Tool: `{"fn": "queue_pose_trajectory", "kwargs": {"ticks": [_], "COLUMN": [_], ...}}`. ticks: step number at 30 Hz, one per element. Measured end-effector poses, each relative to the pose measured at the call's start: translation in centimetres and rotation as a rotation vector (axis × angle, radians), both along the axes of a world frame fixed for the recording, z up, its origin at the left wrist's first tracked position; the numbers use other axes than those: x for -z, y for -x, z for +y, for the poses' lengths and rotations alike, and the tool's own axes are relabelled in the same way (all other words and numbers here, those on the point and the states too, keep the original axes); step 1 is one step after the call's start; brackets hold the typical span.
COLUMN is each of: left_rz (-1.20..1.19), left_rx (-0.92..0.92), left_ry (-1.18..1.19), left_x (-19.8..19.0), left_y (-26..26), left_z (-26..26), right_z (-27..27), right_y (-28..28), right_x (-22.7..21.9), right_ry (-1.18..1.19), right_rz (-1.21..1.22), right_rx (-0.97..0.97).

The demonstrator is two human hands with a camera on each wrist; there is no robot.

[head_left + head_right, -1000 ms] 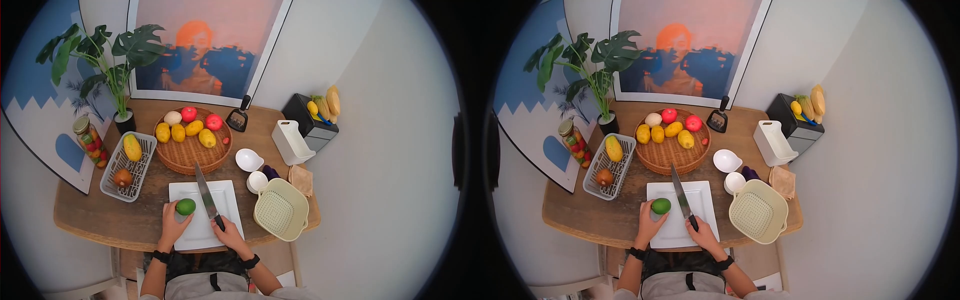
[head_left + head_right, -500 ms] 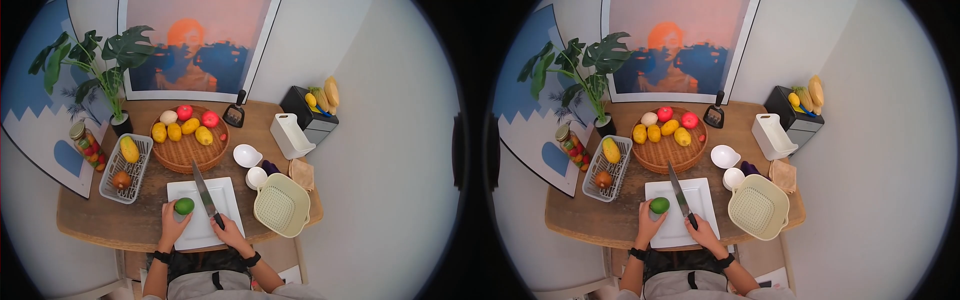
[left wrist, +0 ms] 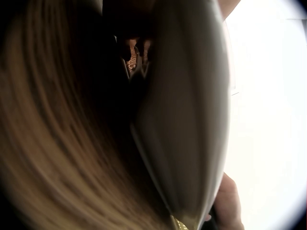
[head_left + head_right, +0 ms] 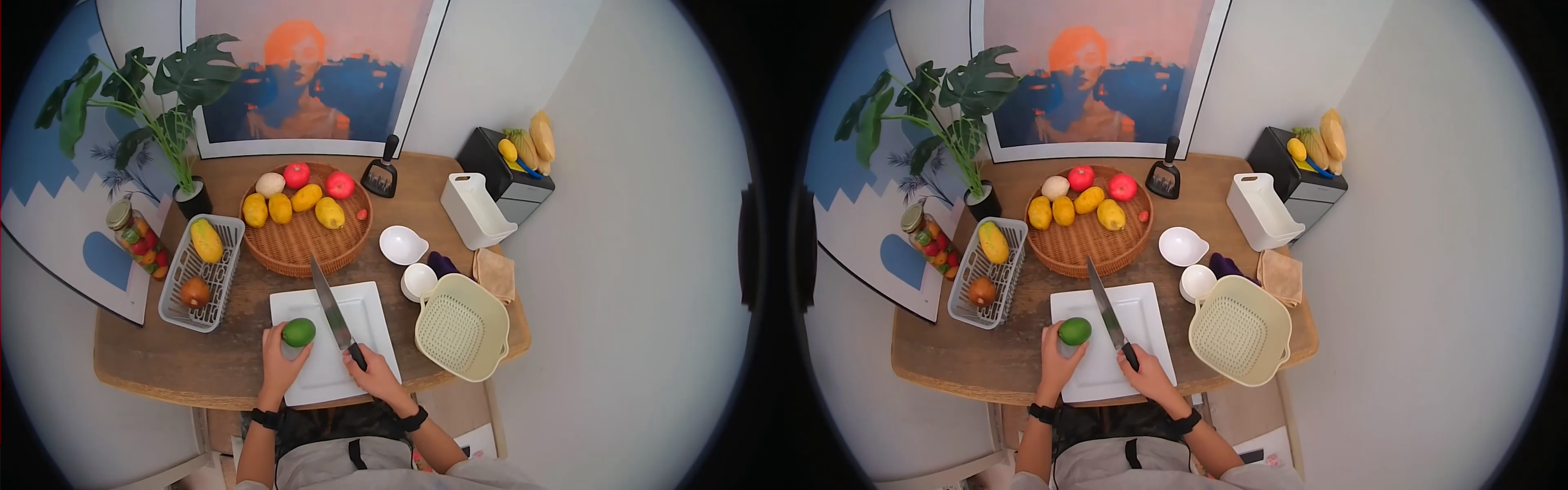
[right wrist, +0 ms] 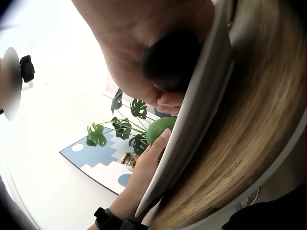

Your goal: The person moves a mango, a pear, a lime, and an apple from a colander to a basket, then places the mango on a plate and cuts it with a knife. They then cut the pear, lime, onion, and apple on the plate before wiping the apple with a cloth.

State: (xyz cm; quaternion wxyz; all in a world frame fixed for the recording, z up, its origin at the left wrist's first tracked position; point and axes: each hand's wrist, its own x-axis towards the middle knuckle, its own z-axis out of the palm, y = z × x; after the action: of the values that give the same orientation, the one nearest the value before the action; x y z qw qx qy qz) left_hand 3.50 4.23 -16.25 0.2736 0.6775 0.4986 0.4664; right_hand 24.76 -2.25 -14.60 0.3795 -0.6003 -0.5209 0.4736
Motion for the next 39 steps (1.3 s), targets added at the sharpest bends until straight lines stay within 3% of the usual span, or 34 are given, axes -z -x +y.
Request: {"fn": "queue_pose_trajectory", "kwargs": {"ticks": [16, 22, 39], "left_rz": [-0.008, -0.025, -0.024], "left_rx": [-0.034, -0.02, -0.003], "left_ry": [0.056, 0.071, -0.018], "left_x": [1.0, 0.8, 0.5], "left_y": [0.1, 0.1, 0.1], "left_z": [0.1, 0.0, 0.0], "right_z": [0.2, 0.2, 0.0], "right_y": [-0.1, 0.0, 0.1], "right_x": [0.5, -0.6, 1.2], "right_ry": [-0.104, -0.017, -0.095], "right_rz": [-0.017, -0.022, -0.005], "right_rx": [-0.009, 0.003, 0.034]}}
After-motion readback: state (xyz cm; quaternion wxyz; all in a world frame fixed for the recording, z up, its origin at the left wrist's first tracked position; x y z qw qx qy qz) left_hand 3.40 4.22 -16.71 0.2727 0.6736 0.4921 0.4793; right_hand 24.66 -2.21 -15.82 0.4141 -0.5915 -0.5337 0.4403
